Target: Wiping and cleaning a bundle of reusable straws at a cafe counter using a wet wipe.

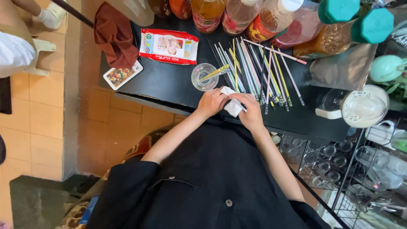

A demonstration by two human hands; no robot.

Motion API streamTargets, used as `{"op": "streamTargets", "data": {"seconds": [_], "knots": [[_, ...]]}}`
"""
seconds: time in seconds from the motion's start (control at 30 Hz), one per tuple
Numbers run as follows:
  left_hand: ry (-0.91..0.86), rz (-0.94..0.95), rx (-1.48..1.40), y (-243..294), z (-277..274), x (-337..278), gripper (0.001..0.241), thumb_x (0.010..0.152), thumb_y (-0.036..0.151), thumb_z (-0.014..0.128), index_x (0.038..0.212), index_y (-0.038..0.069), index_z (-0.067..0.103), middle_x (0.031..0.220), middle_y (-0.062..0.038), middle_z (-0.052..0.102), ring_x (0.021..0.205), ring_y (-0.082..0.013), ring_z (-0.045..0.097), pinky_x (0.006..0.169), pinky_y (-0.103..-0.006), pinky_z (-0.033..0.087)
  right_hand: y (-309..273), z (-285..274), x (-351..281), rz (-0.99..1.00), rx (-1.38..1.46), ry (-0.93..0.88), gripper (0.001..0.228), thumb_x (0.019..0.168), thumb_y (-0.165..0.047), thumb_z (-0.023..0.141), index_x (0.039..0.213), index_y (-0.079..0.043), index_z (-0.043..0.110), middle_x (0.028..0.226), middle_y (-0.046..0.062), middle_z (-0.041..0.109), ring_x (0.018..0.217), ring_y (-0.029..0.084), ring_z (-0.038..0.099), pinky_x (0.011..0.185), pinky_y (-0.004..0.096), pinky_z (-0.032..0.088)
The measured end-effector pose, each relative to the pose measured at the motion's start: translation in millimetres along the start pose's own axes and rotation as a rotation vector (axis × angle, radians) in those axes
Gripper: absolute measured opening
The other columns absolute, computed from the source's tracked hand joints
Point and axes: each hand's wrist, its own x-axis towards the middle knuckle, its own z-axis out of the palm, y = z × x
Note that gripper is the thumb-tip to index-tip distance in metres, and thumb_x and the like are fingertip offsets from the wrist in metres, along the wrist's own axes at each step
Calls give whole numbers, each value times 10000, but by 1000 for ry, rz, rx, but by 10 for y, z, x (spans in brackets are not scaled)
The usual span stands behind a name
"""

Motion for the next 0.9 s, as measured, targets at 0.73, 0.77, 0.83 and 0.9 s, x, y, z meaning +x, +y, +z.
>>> {"op": "streamTargets", "data": {"seconds": [0.73, 0.77, 0.83, 0.9], "knots": [[85, 40, 62, 56, 59, -55, 194, 915, 182, 673, 1104, 154, 710, 1067, -24, 682, 973, -237, 679, 734, -399, 451, -21, -334, 155, -207, 148, -55, 302, 824, -12, 799, 1122, -41, 755, 1045, 82, 767, 965, 234, 698, 880, 328, 531], [13, 1, 150, 37, 80, -70, 166, 920, 202, 694, 1080, 165, 722, 996, -19, 671, 932, -246, 675, 731, -409, 452, 162, -233, 137, -171, 114, -73, 320, 825, 14, 768, 1137, -58, 765, 1055, 82, 768, 978, 241, 699, 886, 329, 537], [-64, -28, 234, 55, 53, -40, 139, 925, 222, 715, 1055, 177, 733, 925, -14, 659, 891, -256, 671, 727, -418, 453, 357, -125, 111, -133, 75, -83, 348, 826, 40, 737, 1152, -74, 775, 1065, 82, 770, 990, 248, 700, 893, 331, 542], [-11, -24, 182, 152, -44, 0, 131, 944, 215, 732, 1059, 152, 717, 988, -22, 674, 885, -244, 677, 721, -404, 458, 376, -99, 73, -71, 54, -99, 411, 825, 71, 689, 1182, -107, 786, 1089, 71, 777, 1006, 247, 699, 904, 326, 554]]}}
